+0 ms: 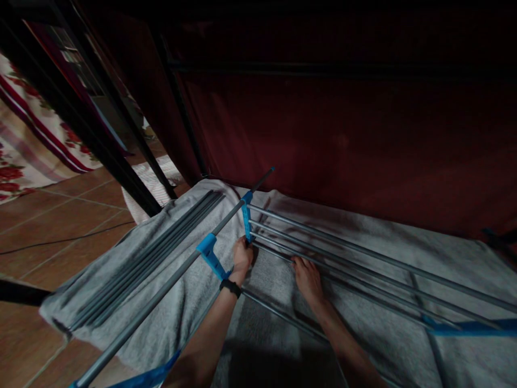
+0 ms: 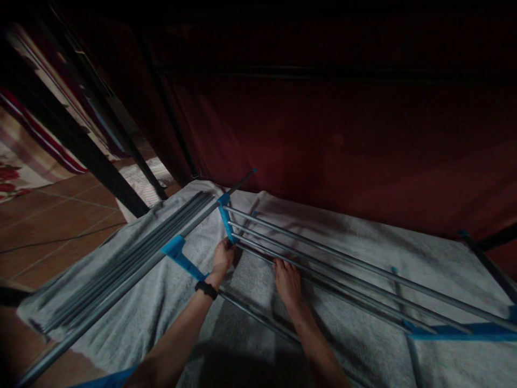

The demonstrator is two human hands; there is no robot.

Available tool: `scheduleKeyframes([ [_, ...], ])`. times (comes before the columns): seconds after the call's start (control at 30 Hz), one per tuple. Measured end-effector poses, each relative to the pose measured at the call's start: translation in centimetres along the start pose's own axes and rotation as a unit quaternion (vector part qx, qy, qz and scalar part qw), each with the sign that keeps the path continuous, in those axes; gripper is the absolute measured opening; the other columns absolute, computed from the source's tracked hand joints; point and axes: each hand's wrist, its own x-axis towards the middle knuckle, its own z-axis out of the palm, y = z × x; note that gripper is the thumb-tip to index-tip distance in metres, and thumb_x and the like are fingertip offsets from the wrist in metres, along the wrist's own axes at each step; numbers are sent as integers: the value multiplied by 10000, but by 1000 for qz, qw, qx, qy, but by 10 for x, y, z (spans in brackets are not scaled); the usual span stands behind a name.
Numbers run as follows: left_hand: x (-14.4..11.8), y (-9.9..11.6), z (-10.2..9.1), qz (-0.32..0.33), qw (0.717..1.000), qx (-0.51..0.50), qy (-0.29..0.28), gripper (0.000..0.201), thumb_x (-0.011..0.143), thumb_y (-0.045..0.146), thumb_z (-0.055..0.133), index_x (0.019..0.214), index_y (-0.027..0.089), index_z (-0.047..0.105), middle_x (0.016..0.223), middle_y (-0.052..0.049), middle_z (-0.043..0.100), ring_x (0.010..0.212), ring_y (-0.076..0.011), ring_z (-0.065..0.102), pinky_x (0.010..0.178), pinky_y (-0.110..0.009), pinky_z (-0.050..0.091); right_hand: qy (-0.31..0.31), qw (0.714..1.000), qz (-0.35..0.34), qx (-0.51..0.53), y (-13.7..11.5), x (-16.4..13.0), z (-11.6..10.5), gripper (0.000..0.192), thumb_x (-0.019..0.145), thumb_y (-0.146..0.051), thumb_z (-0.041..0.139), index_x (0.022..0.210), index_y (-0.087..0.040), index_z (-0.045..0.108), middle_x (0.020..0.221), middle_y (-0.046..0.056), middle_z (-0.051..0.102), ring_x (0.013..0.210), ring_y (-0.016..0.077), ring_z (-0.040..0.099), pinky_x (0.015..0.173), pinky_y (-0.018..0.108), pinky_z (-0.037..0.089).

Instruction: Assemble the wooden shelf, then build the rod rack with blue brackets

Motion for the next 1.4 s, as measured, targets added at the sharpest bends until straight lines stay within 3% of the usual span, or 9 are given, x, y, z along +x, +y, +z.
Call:
scheduleKeyframes([
  [0.23,-4,1,7,8,1000,25,5,321,703,-2,542,965,120,683,1030,-128,738,985,-230,671,939,-340,498,4,1000,5,9,4,-3,0,295,991,-183,420,1174,-214,649,1157,69,708,1102,208,619,952,322,426],
  [0.6,-9,0,5,9,997,72,-4,260,787,67,582,1017,97,699,1000,-139,739,935,-235,671,916,-363,493,-1,1000,16,10,2,-4,-2,310,991,-188,410,1180,-227,652,1123,65,720,1082,214,629,943,327,426],
  [0.8,-8,-4,8,5,997,74,2,285,797,71,586,1063,100,685,1091,-148,725,1017,-234,660,961,-347,478,-1,1000,2,11,3,-4,-2,312,985,-167,411,1168,-228,655,1120,59,722,1078,209,628,950,317,421],
  [1.2,-12,3,9,2,993,115,9,228,809,73,556,993,118,682,1033,-161,729,944,-234,675,879,-324,484,26,999,16,17,0,-1,5,329,948,-118,434,1130,-224,687,1160,63,713,1084,204,625,978,328,429],
  [1.4,-11,8,6,6,990,141,-1,212,811,100,561,993,126,667,989,-145,724,909,-228,665,812,-293,471,30,998,7,52,-9,0,-7,327,951,-175,470,1231,-214,634,1248,76,670,1185,218,580,1039,363,415],
])
